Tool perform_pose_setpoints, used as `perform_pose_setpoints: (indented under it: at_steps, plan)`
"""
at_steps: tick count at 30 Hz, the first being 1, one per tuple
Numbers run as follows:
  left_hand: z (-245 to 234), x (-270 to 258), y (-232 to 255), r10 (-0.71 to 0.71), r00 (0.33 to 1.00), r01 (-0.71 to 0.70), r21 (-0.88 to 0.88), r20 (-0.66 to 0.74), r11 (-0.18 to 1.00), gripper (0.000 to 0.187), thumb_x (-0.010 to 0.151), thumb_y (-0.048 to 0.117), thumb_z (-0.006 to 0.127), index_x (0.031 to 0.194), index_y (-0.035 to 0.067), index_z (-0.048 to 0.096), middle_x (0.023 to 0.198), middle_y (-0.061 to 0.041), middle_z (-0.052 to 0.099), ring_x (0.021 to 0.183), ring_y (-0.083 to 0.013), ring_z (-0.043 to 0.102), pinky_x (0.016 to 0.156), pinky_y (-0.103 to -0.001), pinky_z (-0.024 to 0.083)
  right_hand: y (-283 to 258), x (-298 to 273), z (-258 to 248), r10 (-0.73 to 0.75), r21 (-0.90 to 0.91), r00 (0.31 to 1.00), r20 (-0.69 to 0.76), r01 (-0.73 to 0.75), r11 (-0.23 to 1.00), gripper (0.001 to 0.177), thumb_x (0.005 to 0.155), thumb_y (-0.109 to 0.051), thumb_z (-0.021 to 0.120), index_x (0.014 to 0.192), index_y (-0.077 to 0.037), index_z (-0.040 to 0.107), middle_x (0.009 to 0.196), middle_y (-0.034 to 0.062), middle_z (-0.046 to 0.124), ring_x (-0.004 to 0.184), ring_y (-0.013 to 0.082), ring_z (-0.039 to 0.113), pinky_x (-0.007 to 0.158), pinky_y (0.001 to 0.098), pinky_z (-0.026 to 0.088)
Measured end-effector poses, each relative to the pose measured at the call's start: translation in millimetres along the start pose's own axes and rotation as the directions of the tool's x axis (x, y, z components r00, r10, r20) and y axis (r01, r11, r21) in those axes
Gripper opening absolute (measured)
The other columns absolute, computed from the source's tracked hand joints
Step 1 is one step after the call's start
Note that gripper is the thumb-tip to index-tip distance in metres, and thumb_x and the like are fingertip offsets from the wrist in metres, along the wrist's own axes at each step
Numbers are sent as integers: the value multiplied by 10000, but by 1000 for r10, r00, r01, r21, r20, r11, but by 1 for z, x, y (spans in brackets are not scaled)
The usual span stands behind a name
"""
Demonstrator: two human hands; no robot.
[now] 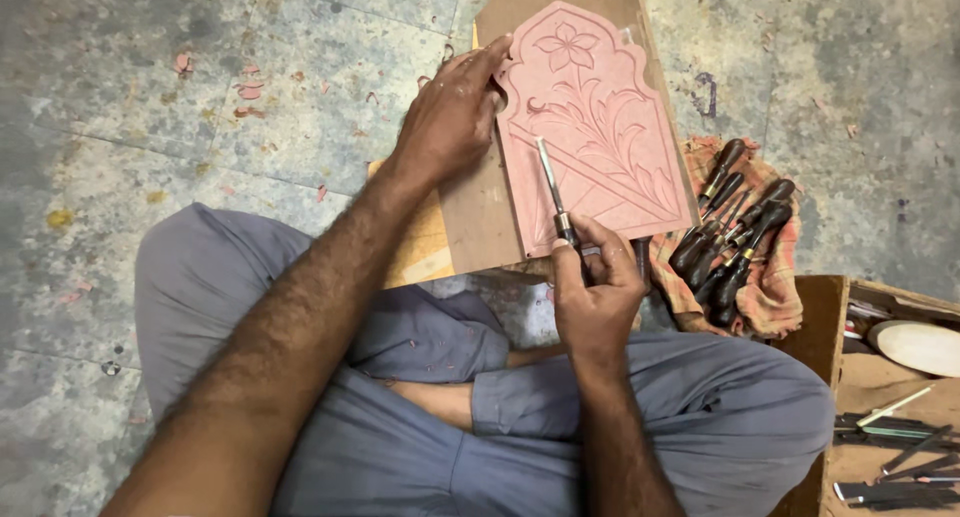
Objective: The person carves a floral pattern into a piece of wood using a variety of chisels and a wooden mallet. They switch between different chisels to detail the leaves and petals of the design.
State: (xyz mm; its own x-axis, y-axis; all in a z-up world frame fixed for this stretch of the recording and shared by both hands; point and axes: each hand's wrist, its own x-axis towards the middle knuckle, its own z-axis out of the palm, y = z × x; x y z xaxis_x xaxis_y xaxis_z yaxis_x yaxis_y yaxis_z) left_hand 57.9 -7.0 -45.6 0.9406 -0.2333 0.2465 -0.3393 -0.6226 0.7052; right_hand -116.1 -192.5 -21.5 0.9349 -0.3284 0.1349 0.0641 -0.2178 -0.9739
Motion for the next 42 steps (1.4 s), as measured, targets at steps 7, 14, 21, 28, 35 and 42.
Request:
perform_pose_setpoints:
  at_steps: [7,14,21,28,35,42]
  plan:
    - [-9,2,-3,70,996,-59,-183,54,981,651,1028,203,631,1587,100,314,1565,-228,440,1409,-371,468,1170,-468,360,4,6,-9,68,118,994,91,-79,990,339,896,65,694,1232,22,676,1034,31,684,693,38,623,552,199,489]
    - [-6,1,5,-101,991,101,6,88,995,680,1007,211,590,1631,202,321,1619,-137,478,1495,-303,475,1259,-430,374,-1,20,-30,77,49,985,156,-86,995,340,913,53,667,1251,31,664,1015,46,737,722,66,672,602,200,493]
    - [-10,-4,10,-25,968,29,-14,249,999,1162,814,505,828,1618,201,46,1684,-205,179,1562,-347,148,1246,-540,169,-13,40,-37,256,-67,941,222,-247,967,275,980,-42,637,1239,13,709,908,48,731,670,84,659,558,219,449]
    - [-4,-13,22,-38,982,30,43,186,999,1381,665,642,928,1610,243,4,1694,-179,154,1573,-353,102,1218,-631,162,-37,62,-47,257,-309,914,315,-157,938,306,929,-37,680,1231,-13,727,844,30,735,672,70,642,575,221,488]
    - [2,-12,22,-72,982,59,77,174,995,1312,732,685,865,1613,220,11,1690,-180,167,1567,-365,113,1207,-649,165,-67,107,-52,249,-437,837,487,-13,899,269,933,-54,691,1191,-59,763,854,-6,737,693,50,607,590,232,503]
    - [8,-14,26,-86,993,78,100,84,992,1232,799,723,786,1618,159,60,1685,-155,216,1571,-356,157,1216,-648,185,-92,167,-43,479,-738,760,440,3,674,249,906,-52,696,1119,-110,811,662,78,710,537,119,573,480,281,480]
